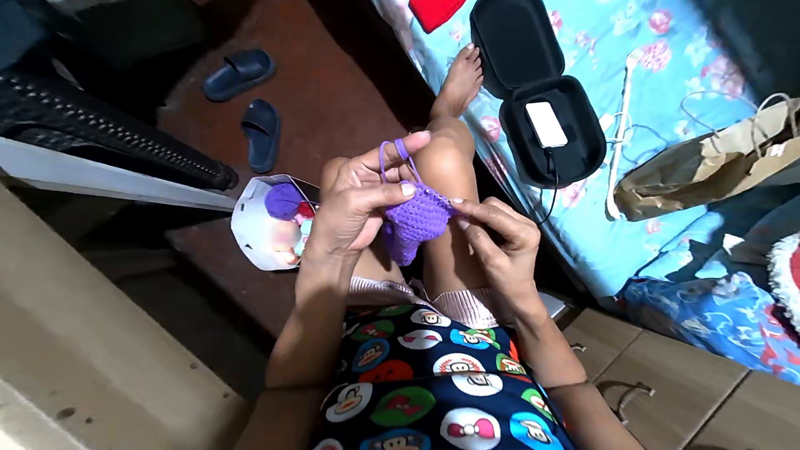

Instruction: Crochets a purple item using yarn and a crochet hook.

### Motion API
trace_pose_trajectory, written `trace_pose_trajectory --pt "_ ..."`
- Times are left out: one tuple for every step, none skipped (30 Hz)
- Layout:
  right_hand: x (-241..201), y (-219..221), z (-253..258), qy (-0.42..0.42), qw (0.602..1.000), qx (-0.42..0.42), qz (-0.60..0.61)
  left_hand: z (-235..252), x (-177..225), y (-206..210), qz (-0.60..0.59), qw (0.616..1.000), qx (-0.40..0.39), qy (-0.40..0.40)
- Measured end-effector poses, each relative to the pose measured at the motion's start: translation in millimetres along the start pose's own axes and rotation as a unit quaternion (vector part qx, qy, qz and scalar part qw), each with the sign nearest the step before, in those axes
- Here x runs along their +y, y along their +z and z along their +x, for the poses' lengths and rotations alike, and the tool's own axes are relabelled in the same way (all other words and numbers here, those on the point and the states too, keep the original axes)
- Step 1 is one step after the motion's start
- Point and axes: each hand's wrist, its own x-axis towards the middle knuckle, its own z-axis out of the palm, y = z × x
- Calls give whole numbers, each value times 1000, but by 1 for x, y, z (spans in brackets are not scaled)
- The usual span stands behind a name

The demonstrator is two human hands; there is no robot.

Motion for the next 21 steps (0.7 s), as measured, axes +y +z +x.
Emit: trace_pose_trajectory --pt "-1 0 0 28 1000 -1 11 0 1 2 31 999 5 8" --pt "-2 1 1 48 999 -2 16 0 2 4 59 998 12 17" --pt "-3 1 1 55 998 -1 13 -1 2 5 87 996 21 27" --pt "-3 2 1 53 999 0 5 -1 2 6 119 992 32 38" --pt "-3 3 1 54 999 1 -1 -1 1 8 153 986 43 53" --pt "-3 3 1 63 998 0 5 -2 1 10 183 979 57 67" --pt "-4 2 2 85 996 -4 34 -3 0 12 199 974 72 83" --pt "-6 0 3 119 989 -9 82 -4 0 15 205 971 82 95" --pt "-7 -2 5 153 979 -10 135 -4 -1 18 200 970 88 104" --pt "-8 -2 7 179 969 -6 172 -4 -3 21 186 972 92 107" --pt "-10 -1 8 188 964 2 187 -4 -5 24 168 976 92 105" --pt "-12 0 8 177 970 4 169 -3 -8 28 152 979 93 103" --pt "-14 1 7 143 982 0 126 -2 -10 31 143 979 98 104" --pt "-14 2 6 91 994 -5 62 -2 -13 35 152 976 106 114" --pt "-12 4 6 33 999 -4 -17 -5 -15 39 192 966 112 132" --pt "-10 6 7 -16 995 4 -95 -10 -17 43 261 946 116 153" --pt "-9 7 8 -42 988 11 -146 -14 -21 45 324 921 117 179" --pt "-10 8 9 -44 986 13 -159 -16 -26 46 368 898 121 210" --pt "-12 7 10 -18 991 7 -132 -16 -31 46 390 879 128 243" --pt "-14 5 12 32 998 -4 -60 -15 -35 47 391 869 135 269" --pt "-16 2 13 97 994 -12 47 -15 -37 48 377 871 137 283"
